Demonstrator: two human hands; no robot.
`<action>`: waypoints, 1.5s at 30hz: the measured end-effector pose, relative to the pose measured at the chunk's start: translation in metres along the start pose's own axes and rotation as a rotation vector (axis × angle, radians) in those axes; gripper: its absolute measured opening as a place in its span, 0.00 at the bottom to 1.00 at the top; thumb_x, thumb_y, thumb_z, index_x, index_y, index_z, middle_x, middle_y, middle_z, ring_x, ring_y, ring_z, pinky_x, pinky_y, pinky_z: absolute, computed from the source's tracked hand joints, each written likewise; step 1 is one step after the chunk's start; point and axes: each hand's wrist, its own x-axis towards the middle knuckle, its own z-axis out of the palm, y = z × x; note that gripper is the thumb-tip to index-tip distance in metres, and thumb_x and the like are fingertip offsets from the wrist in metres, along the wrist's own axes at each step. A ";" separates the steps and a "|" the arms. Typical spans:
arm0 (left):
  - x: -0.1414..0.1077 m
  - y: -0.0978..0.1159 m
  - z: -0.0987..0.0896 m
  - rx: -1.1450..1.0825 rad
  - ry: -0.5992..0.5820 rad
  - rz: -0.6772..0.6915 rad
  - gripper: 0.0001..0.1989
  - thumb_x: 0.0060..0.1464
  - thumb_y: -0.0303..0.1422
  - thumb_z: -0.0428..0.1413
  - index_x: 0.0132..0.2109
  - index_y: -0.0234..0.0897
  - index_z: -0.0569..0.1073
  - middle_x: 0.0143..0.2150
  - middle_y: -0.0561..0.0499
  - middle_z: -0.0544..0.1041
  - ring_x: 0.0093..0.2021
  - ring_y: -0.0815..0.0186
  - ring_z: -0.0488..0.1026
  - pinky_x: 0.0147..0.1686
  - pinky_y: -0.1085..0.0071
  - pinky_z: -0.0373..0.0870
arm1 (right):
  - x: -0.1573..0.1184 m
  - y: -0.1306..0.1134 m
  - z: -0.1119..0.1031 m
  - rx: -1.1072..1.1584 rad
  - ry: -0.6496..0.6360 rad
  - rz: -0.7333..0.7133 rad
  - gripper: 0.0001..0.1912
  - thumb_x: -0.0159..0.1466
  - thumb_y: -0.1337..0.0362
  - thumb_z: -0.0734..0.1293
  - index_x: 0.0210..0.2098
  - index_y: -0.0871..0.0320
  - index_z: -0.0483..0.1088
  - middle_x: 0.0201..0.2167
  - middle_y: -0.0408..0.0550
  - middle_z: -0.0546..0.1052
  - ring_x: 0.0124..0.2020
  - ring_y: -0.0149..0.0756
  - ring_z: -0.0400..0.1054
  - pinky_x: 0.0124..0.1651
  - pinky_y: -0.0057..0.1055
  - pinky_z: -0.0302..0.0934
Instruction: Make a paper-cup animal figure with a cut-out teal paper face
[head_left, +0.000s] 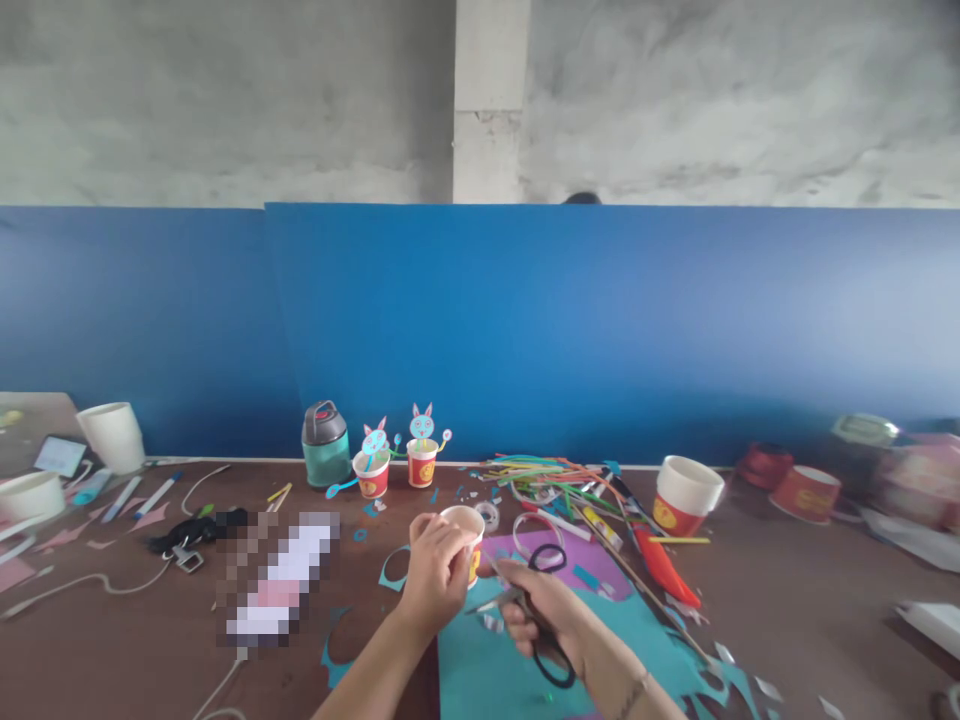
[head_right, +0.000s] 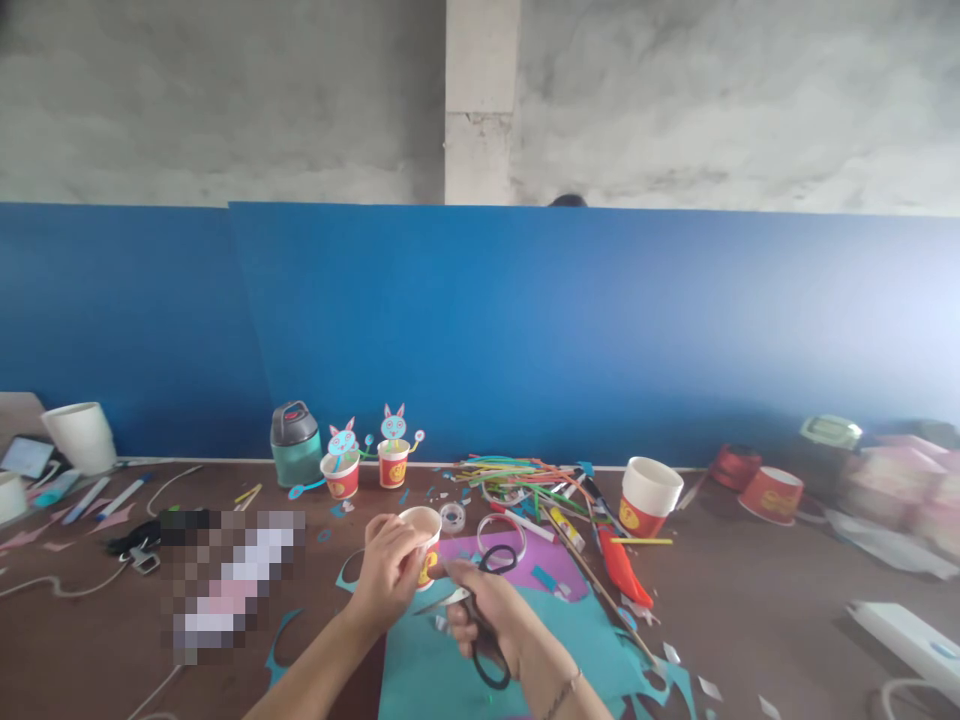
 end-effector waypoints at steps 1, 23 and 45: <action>0.000 0.000 0.000 -0.003 0.003 -0.001 0.11 0.54 0.26 0.47 0.33 0.40 0.73 0.26 0.52 0.74 0.32 0.63 0.69 0.45 0.62 0.56 | 0.000 0.002 0.001 -0.167 0.097 -0.131 0.17 0.64 0.53 0.55 0.40 0.56 0.69 0.12 0.34 0.60 0.11 0.24 0.49 0.17 0.22 0.49; -0.002 -0.009 0.003 -0.100 -0.089 0.004 0.11 0.59 0.31 0.47 0.37 0.41 0.75 0.26 0.52 0.72 0.33 0.64 0.69 0.45 0.64 0.59 | -0.004 -0.007 -0.004 0.155 -0.033 0.087 0.16 0.65 0.58 0.54 0.43 0.60 0.67 0.09 0.34 0.60 0.09 0.24 0.50 0.14 0.19 0.49; -0.002 -0.008 0.001 0.067 0.056 -0.049 0.11 0.57 0.27 0.46 0.37 0.39 0.73 0.30 0.50 0.76 0.34 0.62 0.71 0.46 0.60 0.57 | 0.000 0.001 -0.002 -0.667 0.380 -0.308 0.21 0.62 0.52 0.55 0.34 0.60 0.72 0.14 0.41 0.68 0.14 0.30 0.61 0.19 0.25 0.54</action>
